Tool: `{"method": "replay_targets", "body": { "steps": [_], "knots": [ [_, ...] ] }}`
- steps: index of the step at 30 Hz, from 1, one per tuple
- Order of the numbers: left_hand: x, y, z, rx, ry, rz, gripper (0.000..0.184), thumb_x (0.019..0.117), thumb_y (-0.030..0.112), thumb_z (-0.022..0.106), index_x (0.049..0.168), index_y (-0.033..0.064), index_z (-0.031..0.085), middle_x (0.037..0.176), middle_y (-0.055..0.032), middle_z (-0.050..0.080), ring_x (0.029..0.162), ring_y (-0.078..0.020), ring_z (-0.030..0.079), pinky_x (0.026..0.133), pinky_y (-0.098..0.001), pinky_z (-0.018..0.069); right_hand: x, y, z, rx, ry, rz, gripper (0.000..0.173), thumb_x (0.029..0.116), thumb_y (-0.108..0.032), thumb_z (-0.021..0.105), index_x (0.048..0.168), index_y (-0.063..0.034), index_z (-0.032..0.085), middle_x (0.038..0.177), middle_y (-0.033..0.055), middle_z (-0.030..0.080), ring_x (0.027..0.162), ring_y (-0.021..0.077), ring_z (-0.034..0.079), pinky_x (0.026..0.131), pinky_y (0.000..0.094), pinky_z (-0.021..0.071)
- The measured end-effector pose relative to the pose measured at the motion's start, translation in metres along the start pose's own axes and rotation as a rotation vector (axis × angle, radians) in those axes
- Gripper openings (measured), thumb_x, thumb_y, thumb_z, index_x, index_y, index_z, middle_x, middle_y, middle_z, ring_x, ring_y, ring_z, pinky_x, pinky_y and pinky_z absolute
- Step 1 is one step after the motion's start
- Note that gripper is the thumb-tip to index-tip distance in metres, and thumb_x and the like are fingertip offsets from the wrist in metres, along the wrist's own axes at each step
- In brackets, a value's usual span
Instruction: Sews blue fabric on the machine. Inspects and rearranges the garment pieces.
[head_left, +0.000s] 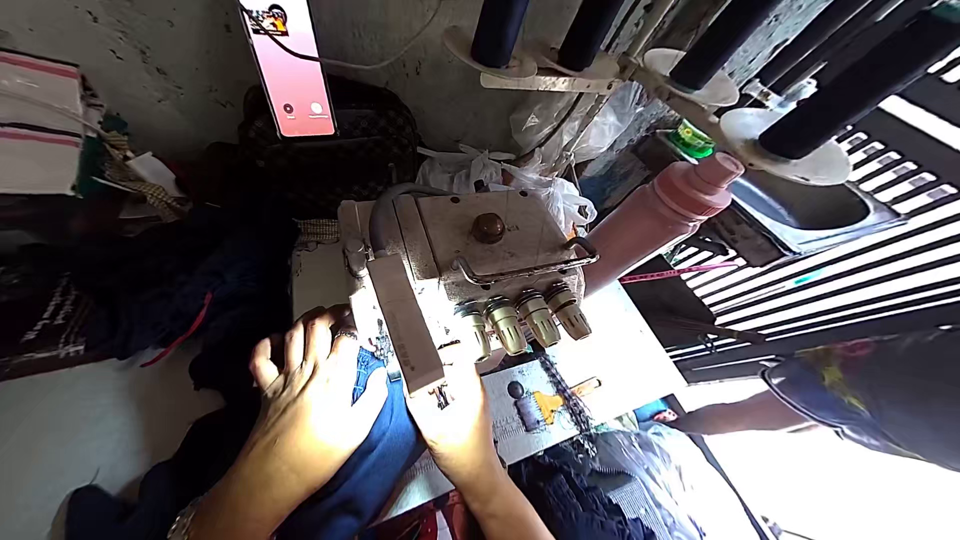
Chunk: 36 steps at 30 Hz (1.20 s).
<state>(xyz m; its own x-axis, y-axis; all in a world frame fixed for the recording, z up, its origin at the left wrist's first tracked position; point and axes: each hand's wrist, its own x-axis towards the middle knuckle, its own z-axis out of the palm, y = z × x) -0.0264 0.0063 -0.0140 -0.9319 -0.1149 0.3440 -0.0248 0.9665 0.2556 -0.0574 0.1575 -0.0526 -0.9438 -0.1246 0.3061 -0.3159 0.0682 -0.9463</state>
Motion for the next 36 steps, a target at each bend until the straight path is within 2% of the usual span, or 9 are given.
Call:
{"method": "replay_targets", "body": {
  "steps": [12,14,15,17,22,24,29,33,36],
  "knots": [
    [0.005,-0.008,-0.001,-0.043,-0.061,-0.033,0.066,0.0949,0.05,0.041,0.115,-0.0085,0.063,0.144,-0.0311,0.051,0.145,-0.0468,0.037,0.111,-0.0718,0.018,0.001,0.002,0.007,-0.071,0.059,-0.033,0.029,0.0828,-0.01,0.072,0.106,0.0044,0.061,0.078,0.0006,0.065,0.075,-0.0009,0.063,0.07,0.0153,0.0529],
    [0.013,-0.02,-0.006,-0.216,-0.131,-0.059,0.061,0.099,0.042,0.041,0.128,-0.0081,0.06,0.152,-0.0268,0.047,0.151,-0.0432,0.031,0.115,-0.073,0.0138,0.002,0.001,0.007,-0.079,0.053,-0.029,0.029,0.0822,-0.011,0.07,0.105,0.0042,0.061,0.075,-0.0013,0.061,0.07,-0.0022,0.059,0.065,0.014,0.0503],
    [0.018,-0.027,-0.008,-0.299,-0.138,-0.056,0.053,0.0999,0.035,0.039,0.125,-0.0048,0.064,0.153,-0.0215,0.049,0.151,-0.0402,0.031,0.114,-0.0724,0.0178,0.002,0.0,0.007,-0.075,0.05,-0.025,0.028,0.0822,-0.011,0.07,0.104,0.0038,0.061,0.075,-0.0018,0.06,0.068,-0.0025,0.058,0.064,0.0137,0.0493],
    [0.029,-0.039,-0.006,-0.337,-0.056,0.017,0.037,0.0945,0.027,0.048,0.096,-0.0008,0.072,0.135,-0.0195,0.063,0.141,-0.0416,0.044,0.101,-0.0742,0.0305,0.001,0.0,0.006,-0.058,0.05,-0.023,0.024,0.0818,-0.011,0.07,0.101,0.001,0.061,0.074,-0.0027,0.059,0.067,-0.003,0.057,0.064,0.0131,0.0485],
    [0.04,-0.037,-0.006,-0.209,0.03,0.028,0.027,0.0788,0.029,0.078,0.074,0.0031,0.071,0.117,-0.0185,0.07,0.125,-0.0414,0.057,0.099,-0.0745,0.0283,0.001,0.001,0.006,-0.036,0.053,-0.033,0.02,0.0821,-0.008,0.069,0.098,0.0004,0.06,0.073,-0.0037,0.057,0.067,-0.0042,0.055,0.063,0.0109,0.0467],
    [0.038,-0.032,-0.005,-0.171,0.062,0.039,0.025,0.0802,0.027,0.075,0.075,0.0024,0.071,0.115,-0.0202,0.07,0.122,-0.0425,0.059,0.1,-0.0737,0.0288,0.001,0.001,0.007,-0.034,0.058,-0.031,0.02,0.0824,-0.008,0.069,0.098,0.0005,0.06,0.073,-0.0036,0.057,0.066,-0.004,0.055,0.062,0.011,0.0467],
    [0.032,-0.028,-0.001,-0.083,0.067,0.089,0.033,0.0944,0.022,0.051,0.104,-0.0017,0.071,0.123,-0.0235,0.066,0.125,-0.045,0.056,0.1,-0.0728,0.0297,0.001,0.0,0.007,-0.033,0.062,-0.021,0.017,0.0835,-0.007,0.069,0.097,-0.0007,0.06,0.073,-0.0036,0.056,0.065,-0.004,0.054,0.061,0.0106,0.0457],
    [0.026,-0.023,0.003,-0.022,0.154,0.049,0.028,0.0937,0.014,0.045,0.092,-0.007,0.063,0.11,-0.0289,0.065,0.116,-0.0493,0.059,0.095,-0.0712,0.0322,0.002,0.002,0.008,-0.023,0.062,-0.047,0.016,0.0838,-0.007,0.068,0.095,-0.0005,0.059,0.073,-0.0033,0.055,0.066,-0.0037,0.052,0.061,0.0106,0.0449],
    [0.02,-0.023,0.004,-0.197,0.25,0.005,0.024,0.099,0.014,0.044,0.099,-0.0029,0.061,0.101,-0.0239,0.064,0.105,-0.0421,0.061,0.088,-0.0653,0.0355,0.002,0.003,0.008,-0.008,0.065,-0.053,0.015,0.0842,-0.006,0.069,0.095,-0.0009,0.059,0.074,-0.0036,0.055,0.065,-0.0036,0.052,0.061,0.0108,0.0449]
  ]
}}
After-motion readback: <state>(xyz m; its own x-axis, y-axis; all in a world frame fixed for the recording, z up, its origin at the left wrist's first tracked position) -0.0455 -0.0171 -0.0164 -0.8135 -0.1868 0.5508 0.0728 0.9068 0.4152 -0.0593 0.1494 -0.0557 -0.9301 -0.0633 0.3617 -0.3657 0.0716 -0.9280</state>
